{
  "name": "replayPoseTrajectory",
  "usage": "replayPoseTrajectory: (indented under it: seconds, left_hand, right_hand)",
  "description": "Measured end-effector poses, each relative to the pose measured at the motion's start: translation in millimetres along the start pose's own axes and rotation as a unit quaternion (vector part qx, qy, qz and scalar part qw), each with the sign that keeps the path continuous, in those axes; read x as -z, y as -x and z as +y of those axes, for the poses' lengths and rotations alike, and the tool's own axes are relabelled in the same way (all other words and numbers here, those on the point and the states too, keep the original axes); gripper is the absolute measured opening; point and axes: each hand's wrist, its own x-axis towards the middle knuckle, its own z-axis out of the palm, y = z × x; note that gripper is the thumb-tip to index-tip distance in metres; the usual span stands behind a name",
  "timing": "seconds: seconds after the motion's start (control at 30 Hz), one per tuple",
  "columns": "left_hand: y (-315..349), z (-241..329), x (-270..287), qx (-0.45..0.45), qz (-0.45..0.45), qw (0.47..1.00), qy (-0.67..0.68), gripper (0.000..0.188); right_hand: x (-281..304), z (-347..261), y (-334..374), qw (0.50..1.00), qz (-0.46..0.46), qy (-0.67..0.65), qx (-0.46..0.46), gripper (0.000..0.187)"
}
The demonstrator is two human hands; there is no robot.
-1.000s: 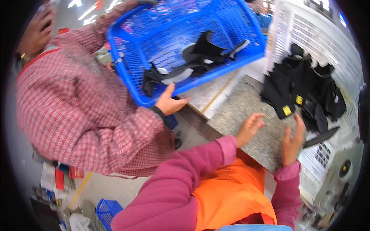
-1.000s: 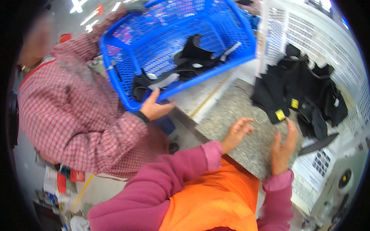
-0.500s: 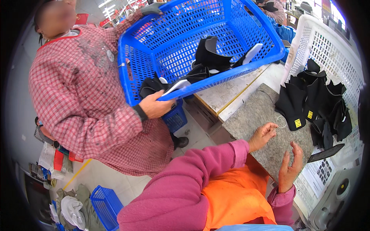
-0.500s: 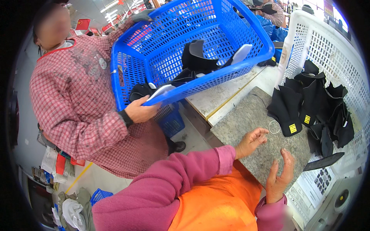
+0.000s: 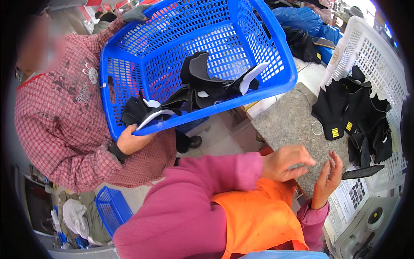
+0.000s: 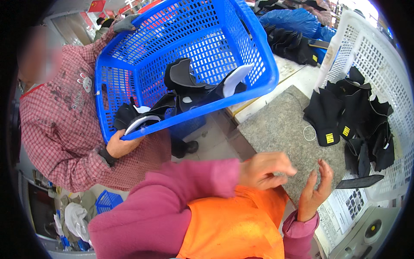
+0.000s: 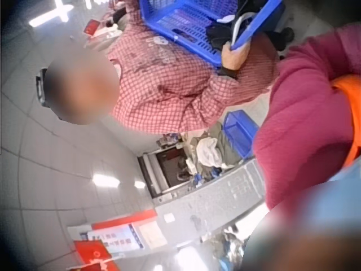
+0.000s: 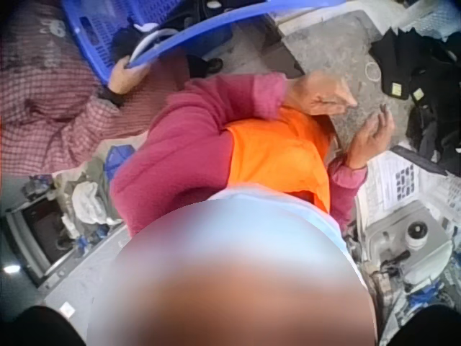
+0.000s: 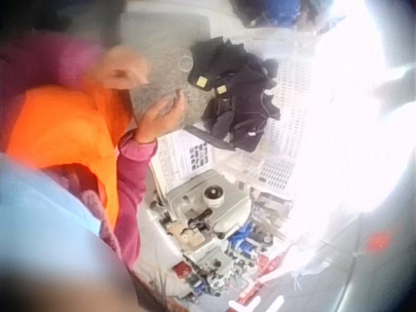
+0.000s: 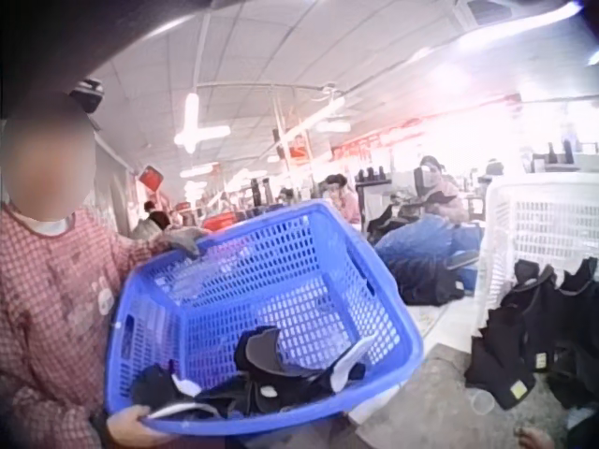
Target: The person picks black fabric footwear parts from a white basket, inserts white insoles, and folds the parts to align edges. The person places the assembled parts into a blue basket and repeats the process with additional parts.
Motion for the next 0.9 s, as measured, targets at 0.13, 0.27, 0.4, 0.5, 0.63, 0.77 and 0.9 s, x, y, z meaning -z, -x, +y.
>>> replayPoseTrajectory:
  seconds: [0.13,0.27,0.4,0.5,0.63,0.77,0.9]
  left_hand:
    - [-26.7,89.4,141.0,-0.105,-0.138,0.962,-0.210,0.030]
    - [-26.1,139.5,270.6,0.163,-0.085,0.803,-0.567,0.108]
    - [9.0,110.0,310.4,0.379,-0.163,0.749,-0.519,0.137]
    - [47.4,84.9,309.0,0.511,-0.201,0.741,-0.387,0.141]
    - [82.5,77.6,312.2,0.526,-0.288,0.728,-0.331,0.130]
    - [121.7,83.0,299.1,0.509,-0.335,0.712,-0.349,0.115]
    - [163.0,76.4,291.1,0.506,-0.381,0.649,-0.421,0.053]
  right_hand:
    - [-21.0,-19.9,-38.4,0.997,-0.006,-0.053,0.051,0.032]
    - [-60.3,-77.6,-104.6,0.970,-0.047,-0.052,0.234,0.037]
    - [-137.8,-129.1,-167.0,0.881,-0.163,-0.106,0.431,0.056]
    - [-202.2,-140.6,-155.2,0.841,-0.328,-0.023,0.430,0.064]
    - [-233.9,-113.0,-121.7,0.697,-0.623,0.098,0.341,0.066]
    - [-255.8,-80.1,-78.1,0.591,-0.724,0.115,0.337,0.069]
    - [-282.2,-57.0,-35.0,0.631,-0.665,0.109,0.385,0.045]
